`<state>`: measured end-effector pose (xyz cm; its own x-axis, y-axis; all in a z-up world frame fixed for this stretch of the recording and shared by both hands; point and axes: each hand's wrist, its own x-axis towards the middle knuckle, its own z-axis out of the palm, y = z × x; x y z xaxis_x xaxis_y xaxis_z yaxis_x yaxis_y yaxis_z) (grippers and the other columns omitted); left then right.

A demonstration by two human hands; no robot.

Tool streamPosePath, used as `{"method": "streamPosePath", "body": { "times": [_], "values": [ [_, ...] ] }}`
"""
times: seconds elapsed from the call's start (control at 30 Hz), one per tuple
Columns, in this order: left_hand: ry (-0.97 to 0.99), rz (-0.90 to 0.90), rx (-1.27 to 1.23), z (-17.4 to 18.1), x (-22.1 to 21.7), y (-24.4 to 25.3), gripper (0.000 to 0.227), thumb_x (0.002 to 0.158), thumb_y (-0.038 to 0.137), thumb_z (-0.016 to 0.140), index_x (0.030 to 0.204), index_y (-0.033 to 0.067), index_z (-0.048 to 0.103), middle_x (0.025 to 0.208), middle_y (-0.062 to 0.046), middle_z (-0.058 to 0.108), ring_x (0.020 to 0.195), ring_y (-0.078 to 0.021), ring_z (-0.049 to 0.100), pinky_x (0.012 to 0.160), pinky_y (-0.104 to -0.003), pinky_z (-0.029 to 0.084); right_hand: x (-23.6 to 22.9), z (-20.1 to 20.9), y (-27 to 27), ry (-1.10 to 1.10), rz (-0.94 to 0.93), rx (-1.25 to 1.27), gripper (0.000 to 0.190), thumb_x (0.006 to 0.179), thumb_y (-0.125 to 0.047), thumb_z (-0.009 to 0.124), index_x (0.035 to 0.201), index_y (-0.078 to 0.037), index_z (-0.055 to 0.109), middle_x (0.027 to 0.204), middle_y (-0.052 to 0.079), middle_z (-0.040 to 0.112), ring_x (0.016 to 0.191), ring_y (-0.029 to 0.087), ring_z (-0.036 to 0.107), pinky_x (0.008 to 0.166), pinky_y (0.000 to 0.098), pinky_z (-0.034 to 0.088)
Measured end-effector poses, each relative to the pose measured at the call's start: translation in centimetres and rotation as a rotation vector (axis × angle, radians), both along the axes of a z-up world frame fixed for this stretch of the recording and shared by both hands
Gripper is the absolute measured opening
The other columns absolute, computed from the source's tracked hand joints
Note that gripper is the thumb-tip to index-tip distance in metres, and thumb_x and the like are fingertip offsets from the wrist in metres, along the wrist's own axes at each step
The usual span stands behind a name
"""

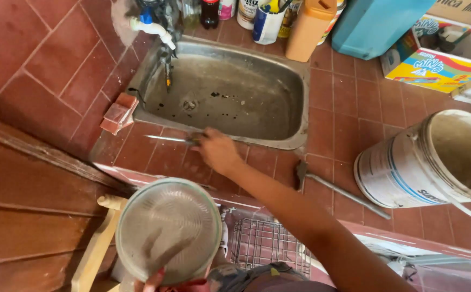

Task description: The person sweeps a small area, then picks up a glass light cover from a table, inspects and wipes it, and finally washes it in a utility sink.

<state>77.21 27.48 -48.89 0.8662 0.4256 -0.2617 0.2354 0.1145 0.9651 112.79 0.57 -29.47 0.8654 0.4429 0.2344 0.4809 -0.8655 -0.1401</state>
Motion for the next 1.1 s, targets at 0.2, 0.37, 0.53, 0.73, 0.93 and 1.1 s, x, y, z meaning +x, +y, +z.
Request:
{"method": "streamPosePath", "body": {
  "times": [0.2, 0.37, 0.53, 0.73, 0.93, 1.1],
  "values": [
    [0.509, 0.132, -0.334, 24.3, 13.8, -6.2, 0.060, 0.076, 0.008, 0.066, 0.136, 0.0060, 0.063, 0.139, -0.012, 0.062, 0.131, -0.0249, 0.054, 0.101, -0.038, 0.043, -9.2, 3.8, -21.0, 0.071, -0.589, -0.227, 0.049, 0.088, -0.010, 0.061, 0.132, -0.030, 0.066, 0.134, 0.005, 0.063, 0.101, 0.027, 0.071, 0.067, 0.0439, 0.063],
    [0.325, -0.158, -0.462, 19.2, 20.1, -8.4, 0.050, 0.074, 0.004, 0.069, 0.123, 0.0000, 0.069, 0.112, -0.019, 0.077, 0.099, -0.0305, 0.070, 0.082, -0.038, 0.053, -13.5, 3.2, -28.2, 0.275, -0.880, -0.264, 0.031, 0.101, -0.039, 0.056, 0.123, -0.025, 0.072, 0.110, 0.013, 0.068, 0.095, 0.042, 0.073, 0.077, 0.0547, 0.059],
    [0.326, -0.296, -0.477, 20.5, 22.8, -10.2, 0.051, 0.072, 0.008, 0.071, 0.123, 0.0021, 0.070, 0.109, -0.018, 0.078, 0.096, -0.0285, 0.071, 0.081, -0.036, 0.054, -12.4, 3.8, -28.9, 0.444, -0.994, -0.324, 0.040, 0.095, -0.047, 0.055, 0.130, -0.029, 0.065, 0.122, 0.016, 0.067, 0.103, 0.045, 0.073, 0.088, 0.0563, 0.058],
    [0.258, -0.279, -0.631, 17.8, 24.1, -11.7, 0.057, 0.074, 0.006, 0.073, 0.130, 0.0006, 0.066, 0.119, -0.019, 0.076, 0.108, -0.0291, 0.070, 0.092, -0.037, 0.054, -4.6, 16.8, -15.1, 0.051, -0.609, -0.159, 0.046, 0.092, -0.043, 0.066, 0.129, -0.016, 0.063, 0.105, 0.012, 0.064, 0.092, 0.041, 0.068, 0.072, 0.0566, 0.054],
    [0.046, -0.283, -0.655, 12.7, 24.8, -13.3, 0.050, 0.076, 0.009, 0.076, 0.125, 0.0017, 0.070, 0.113, -0.014, 0.079, 0.104, -0.0233, 0.071, 0.093, -0.033, 0.054, 11.6, 19.4, 2.2, 0.028, -0.135, 0.074, 0.052, 0.105, -0.054, 0.051, 0.078, -0.010, 0.058, 0.066, 0.009, 0.062, 0.065, 0.034, 0.062, 0.062, 0.0466, 0.044],
    [0.059, -0.243, -0.718, 14.1, 25.1, -13.0, 0.056, 0.075, 0.010, 0.080, 0.130, 0.0038, 0.068, 0.119, -0.012, 0.078, 0.109, -0.0225, 0.070, 0.096, -0.033, 0.054, 27.5, 13.9, 8.5, -0.106, -0.180, 0.001, 0.068, 0.104, -0.068, 0.042, 0.081, -0.006, 0.059, 0.071, 0.020, 0.068, 0.072, 0.049, 0.067, 0.062, 0.0601, 0.050]
  ]
}}
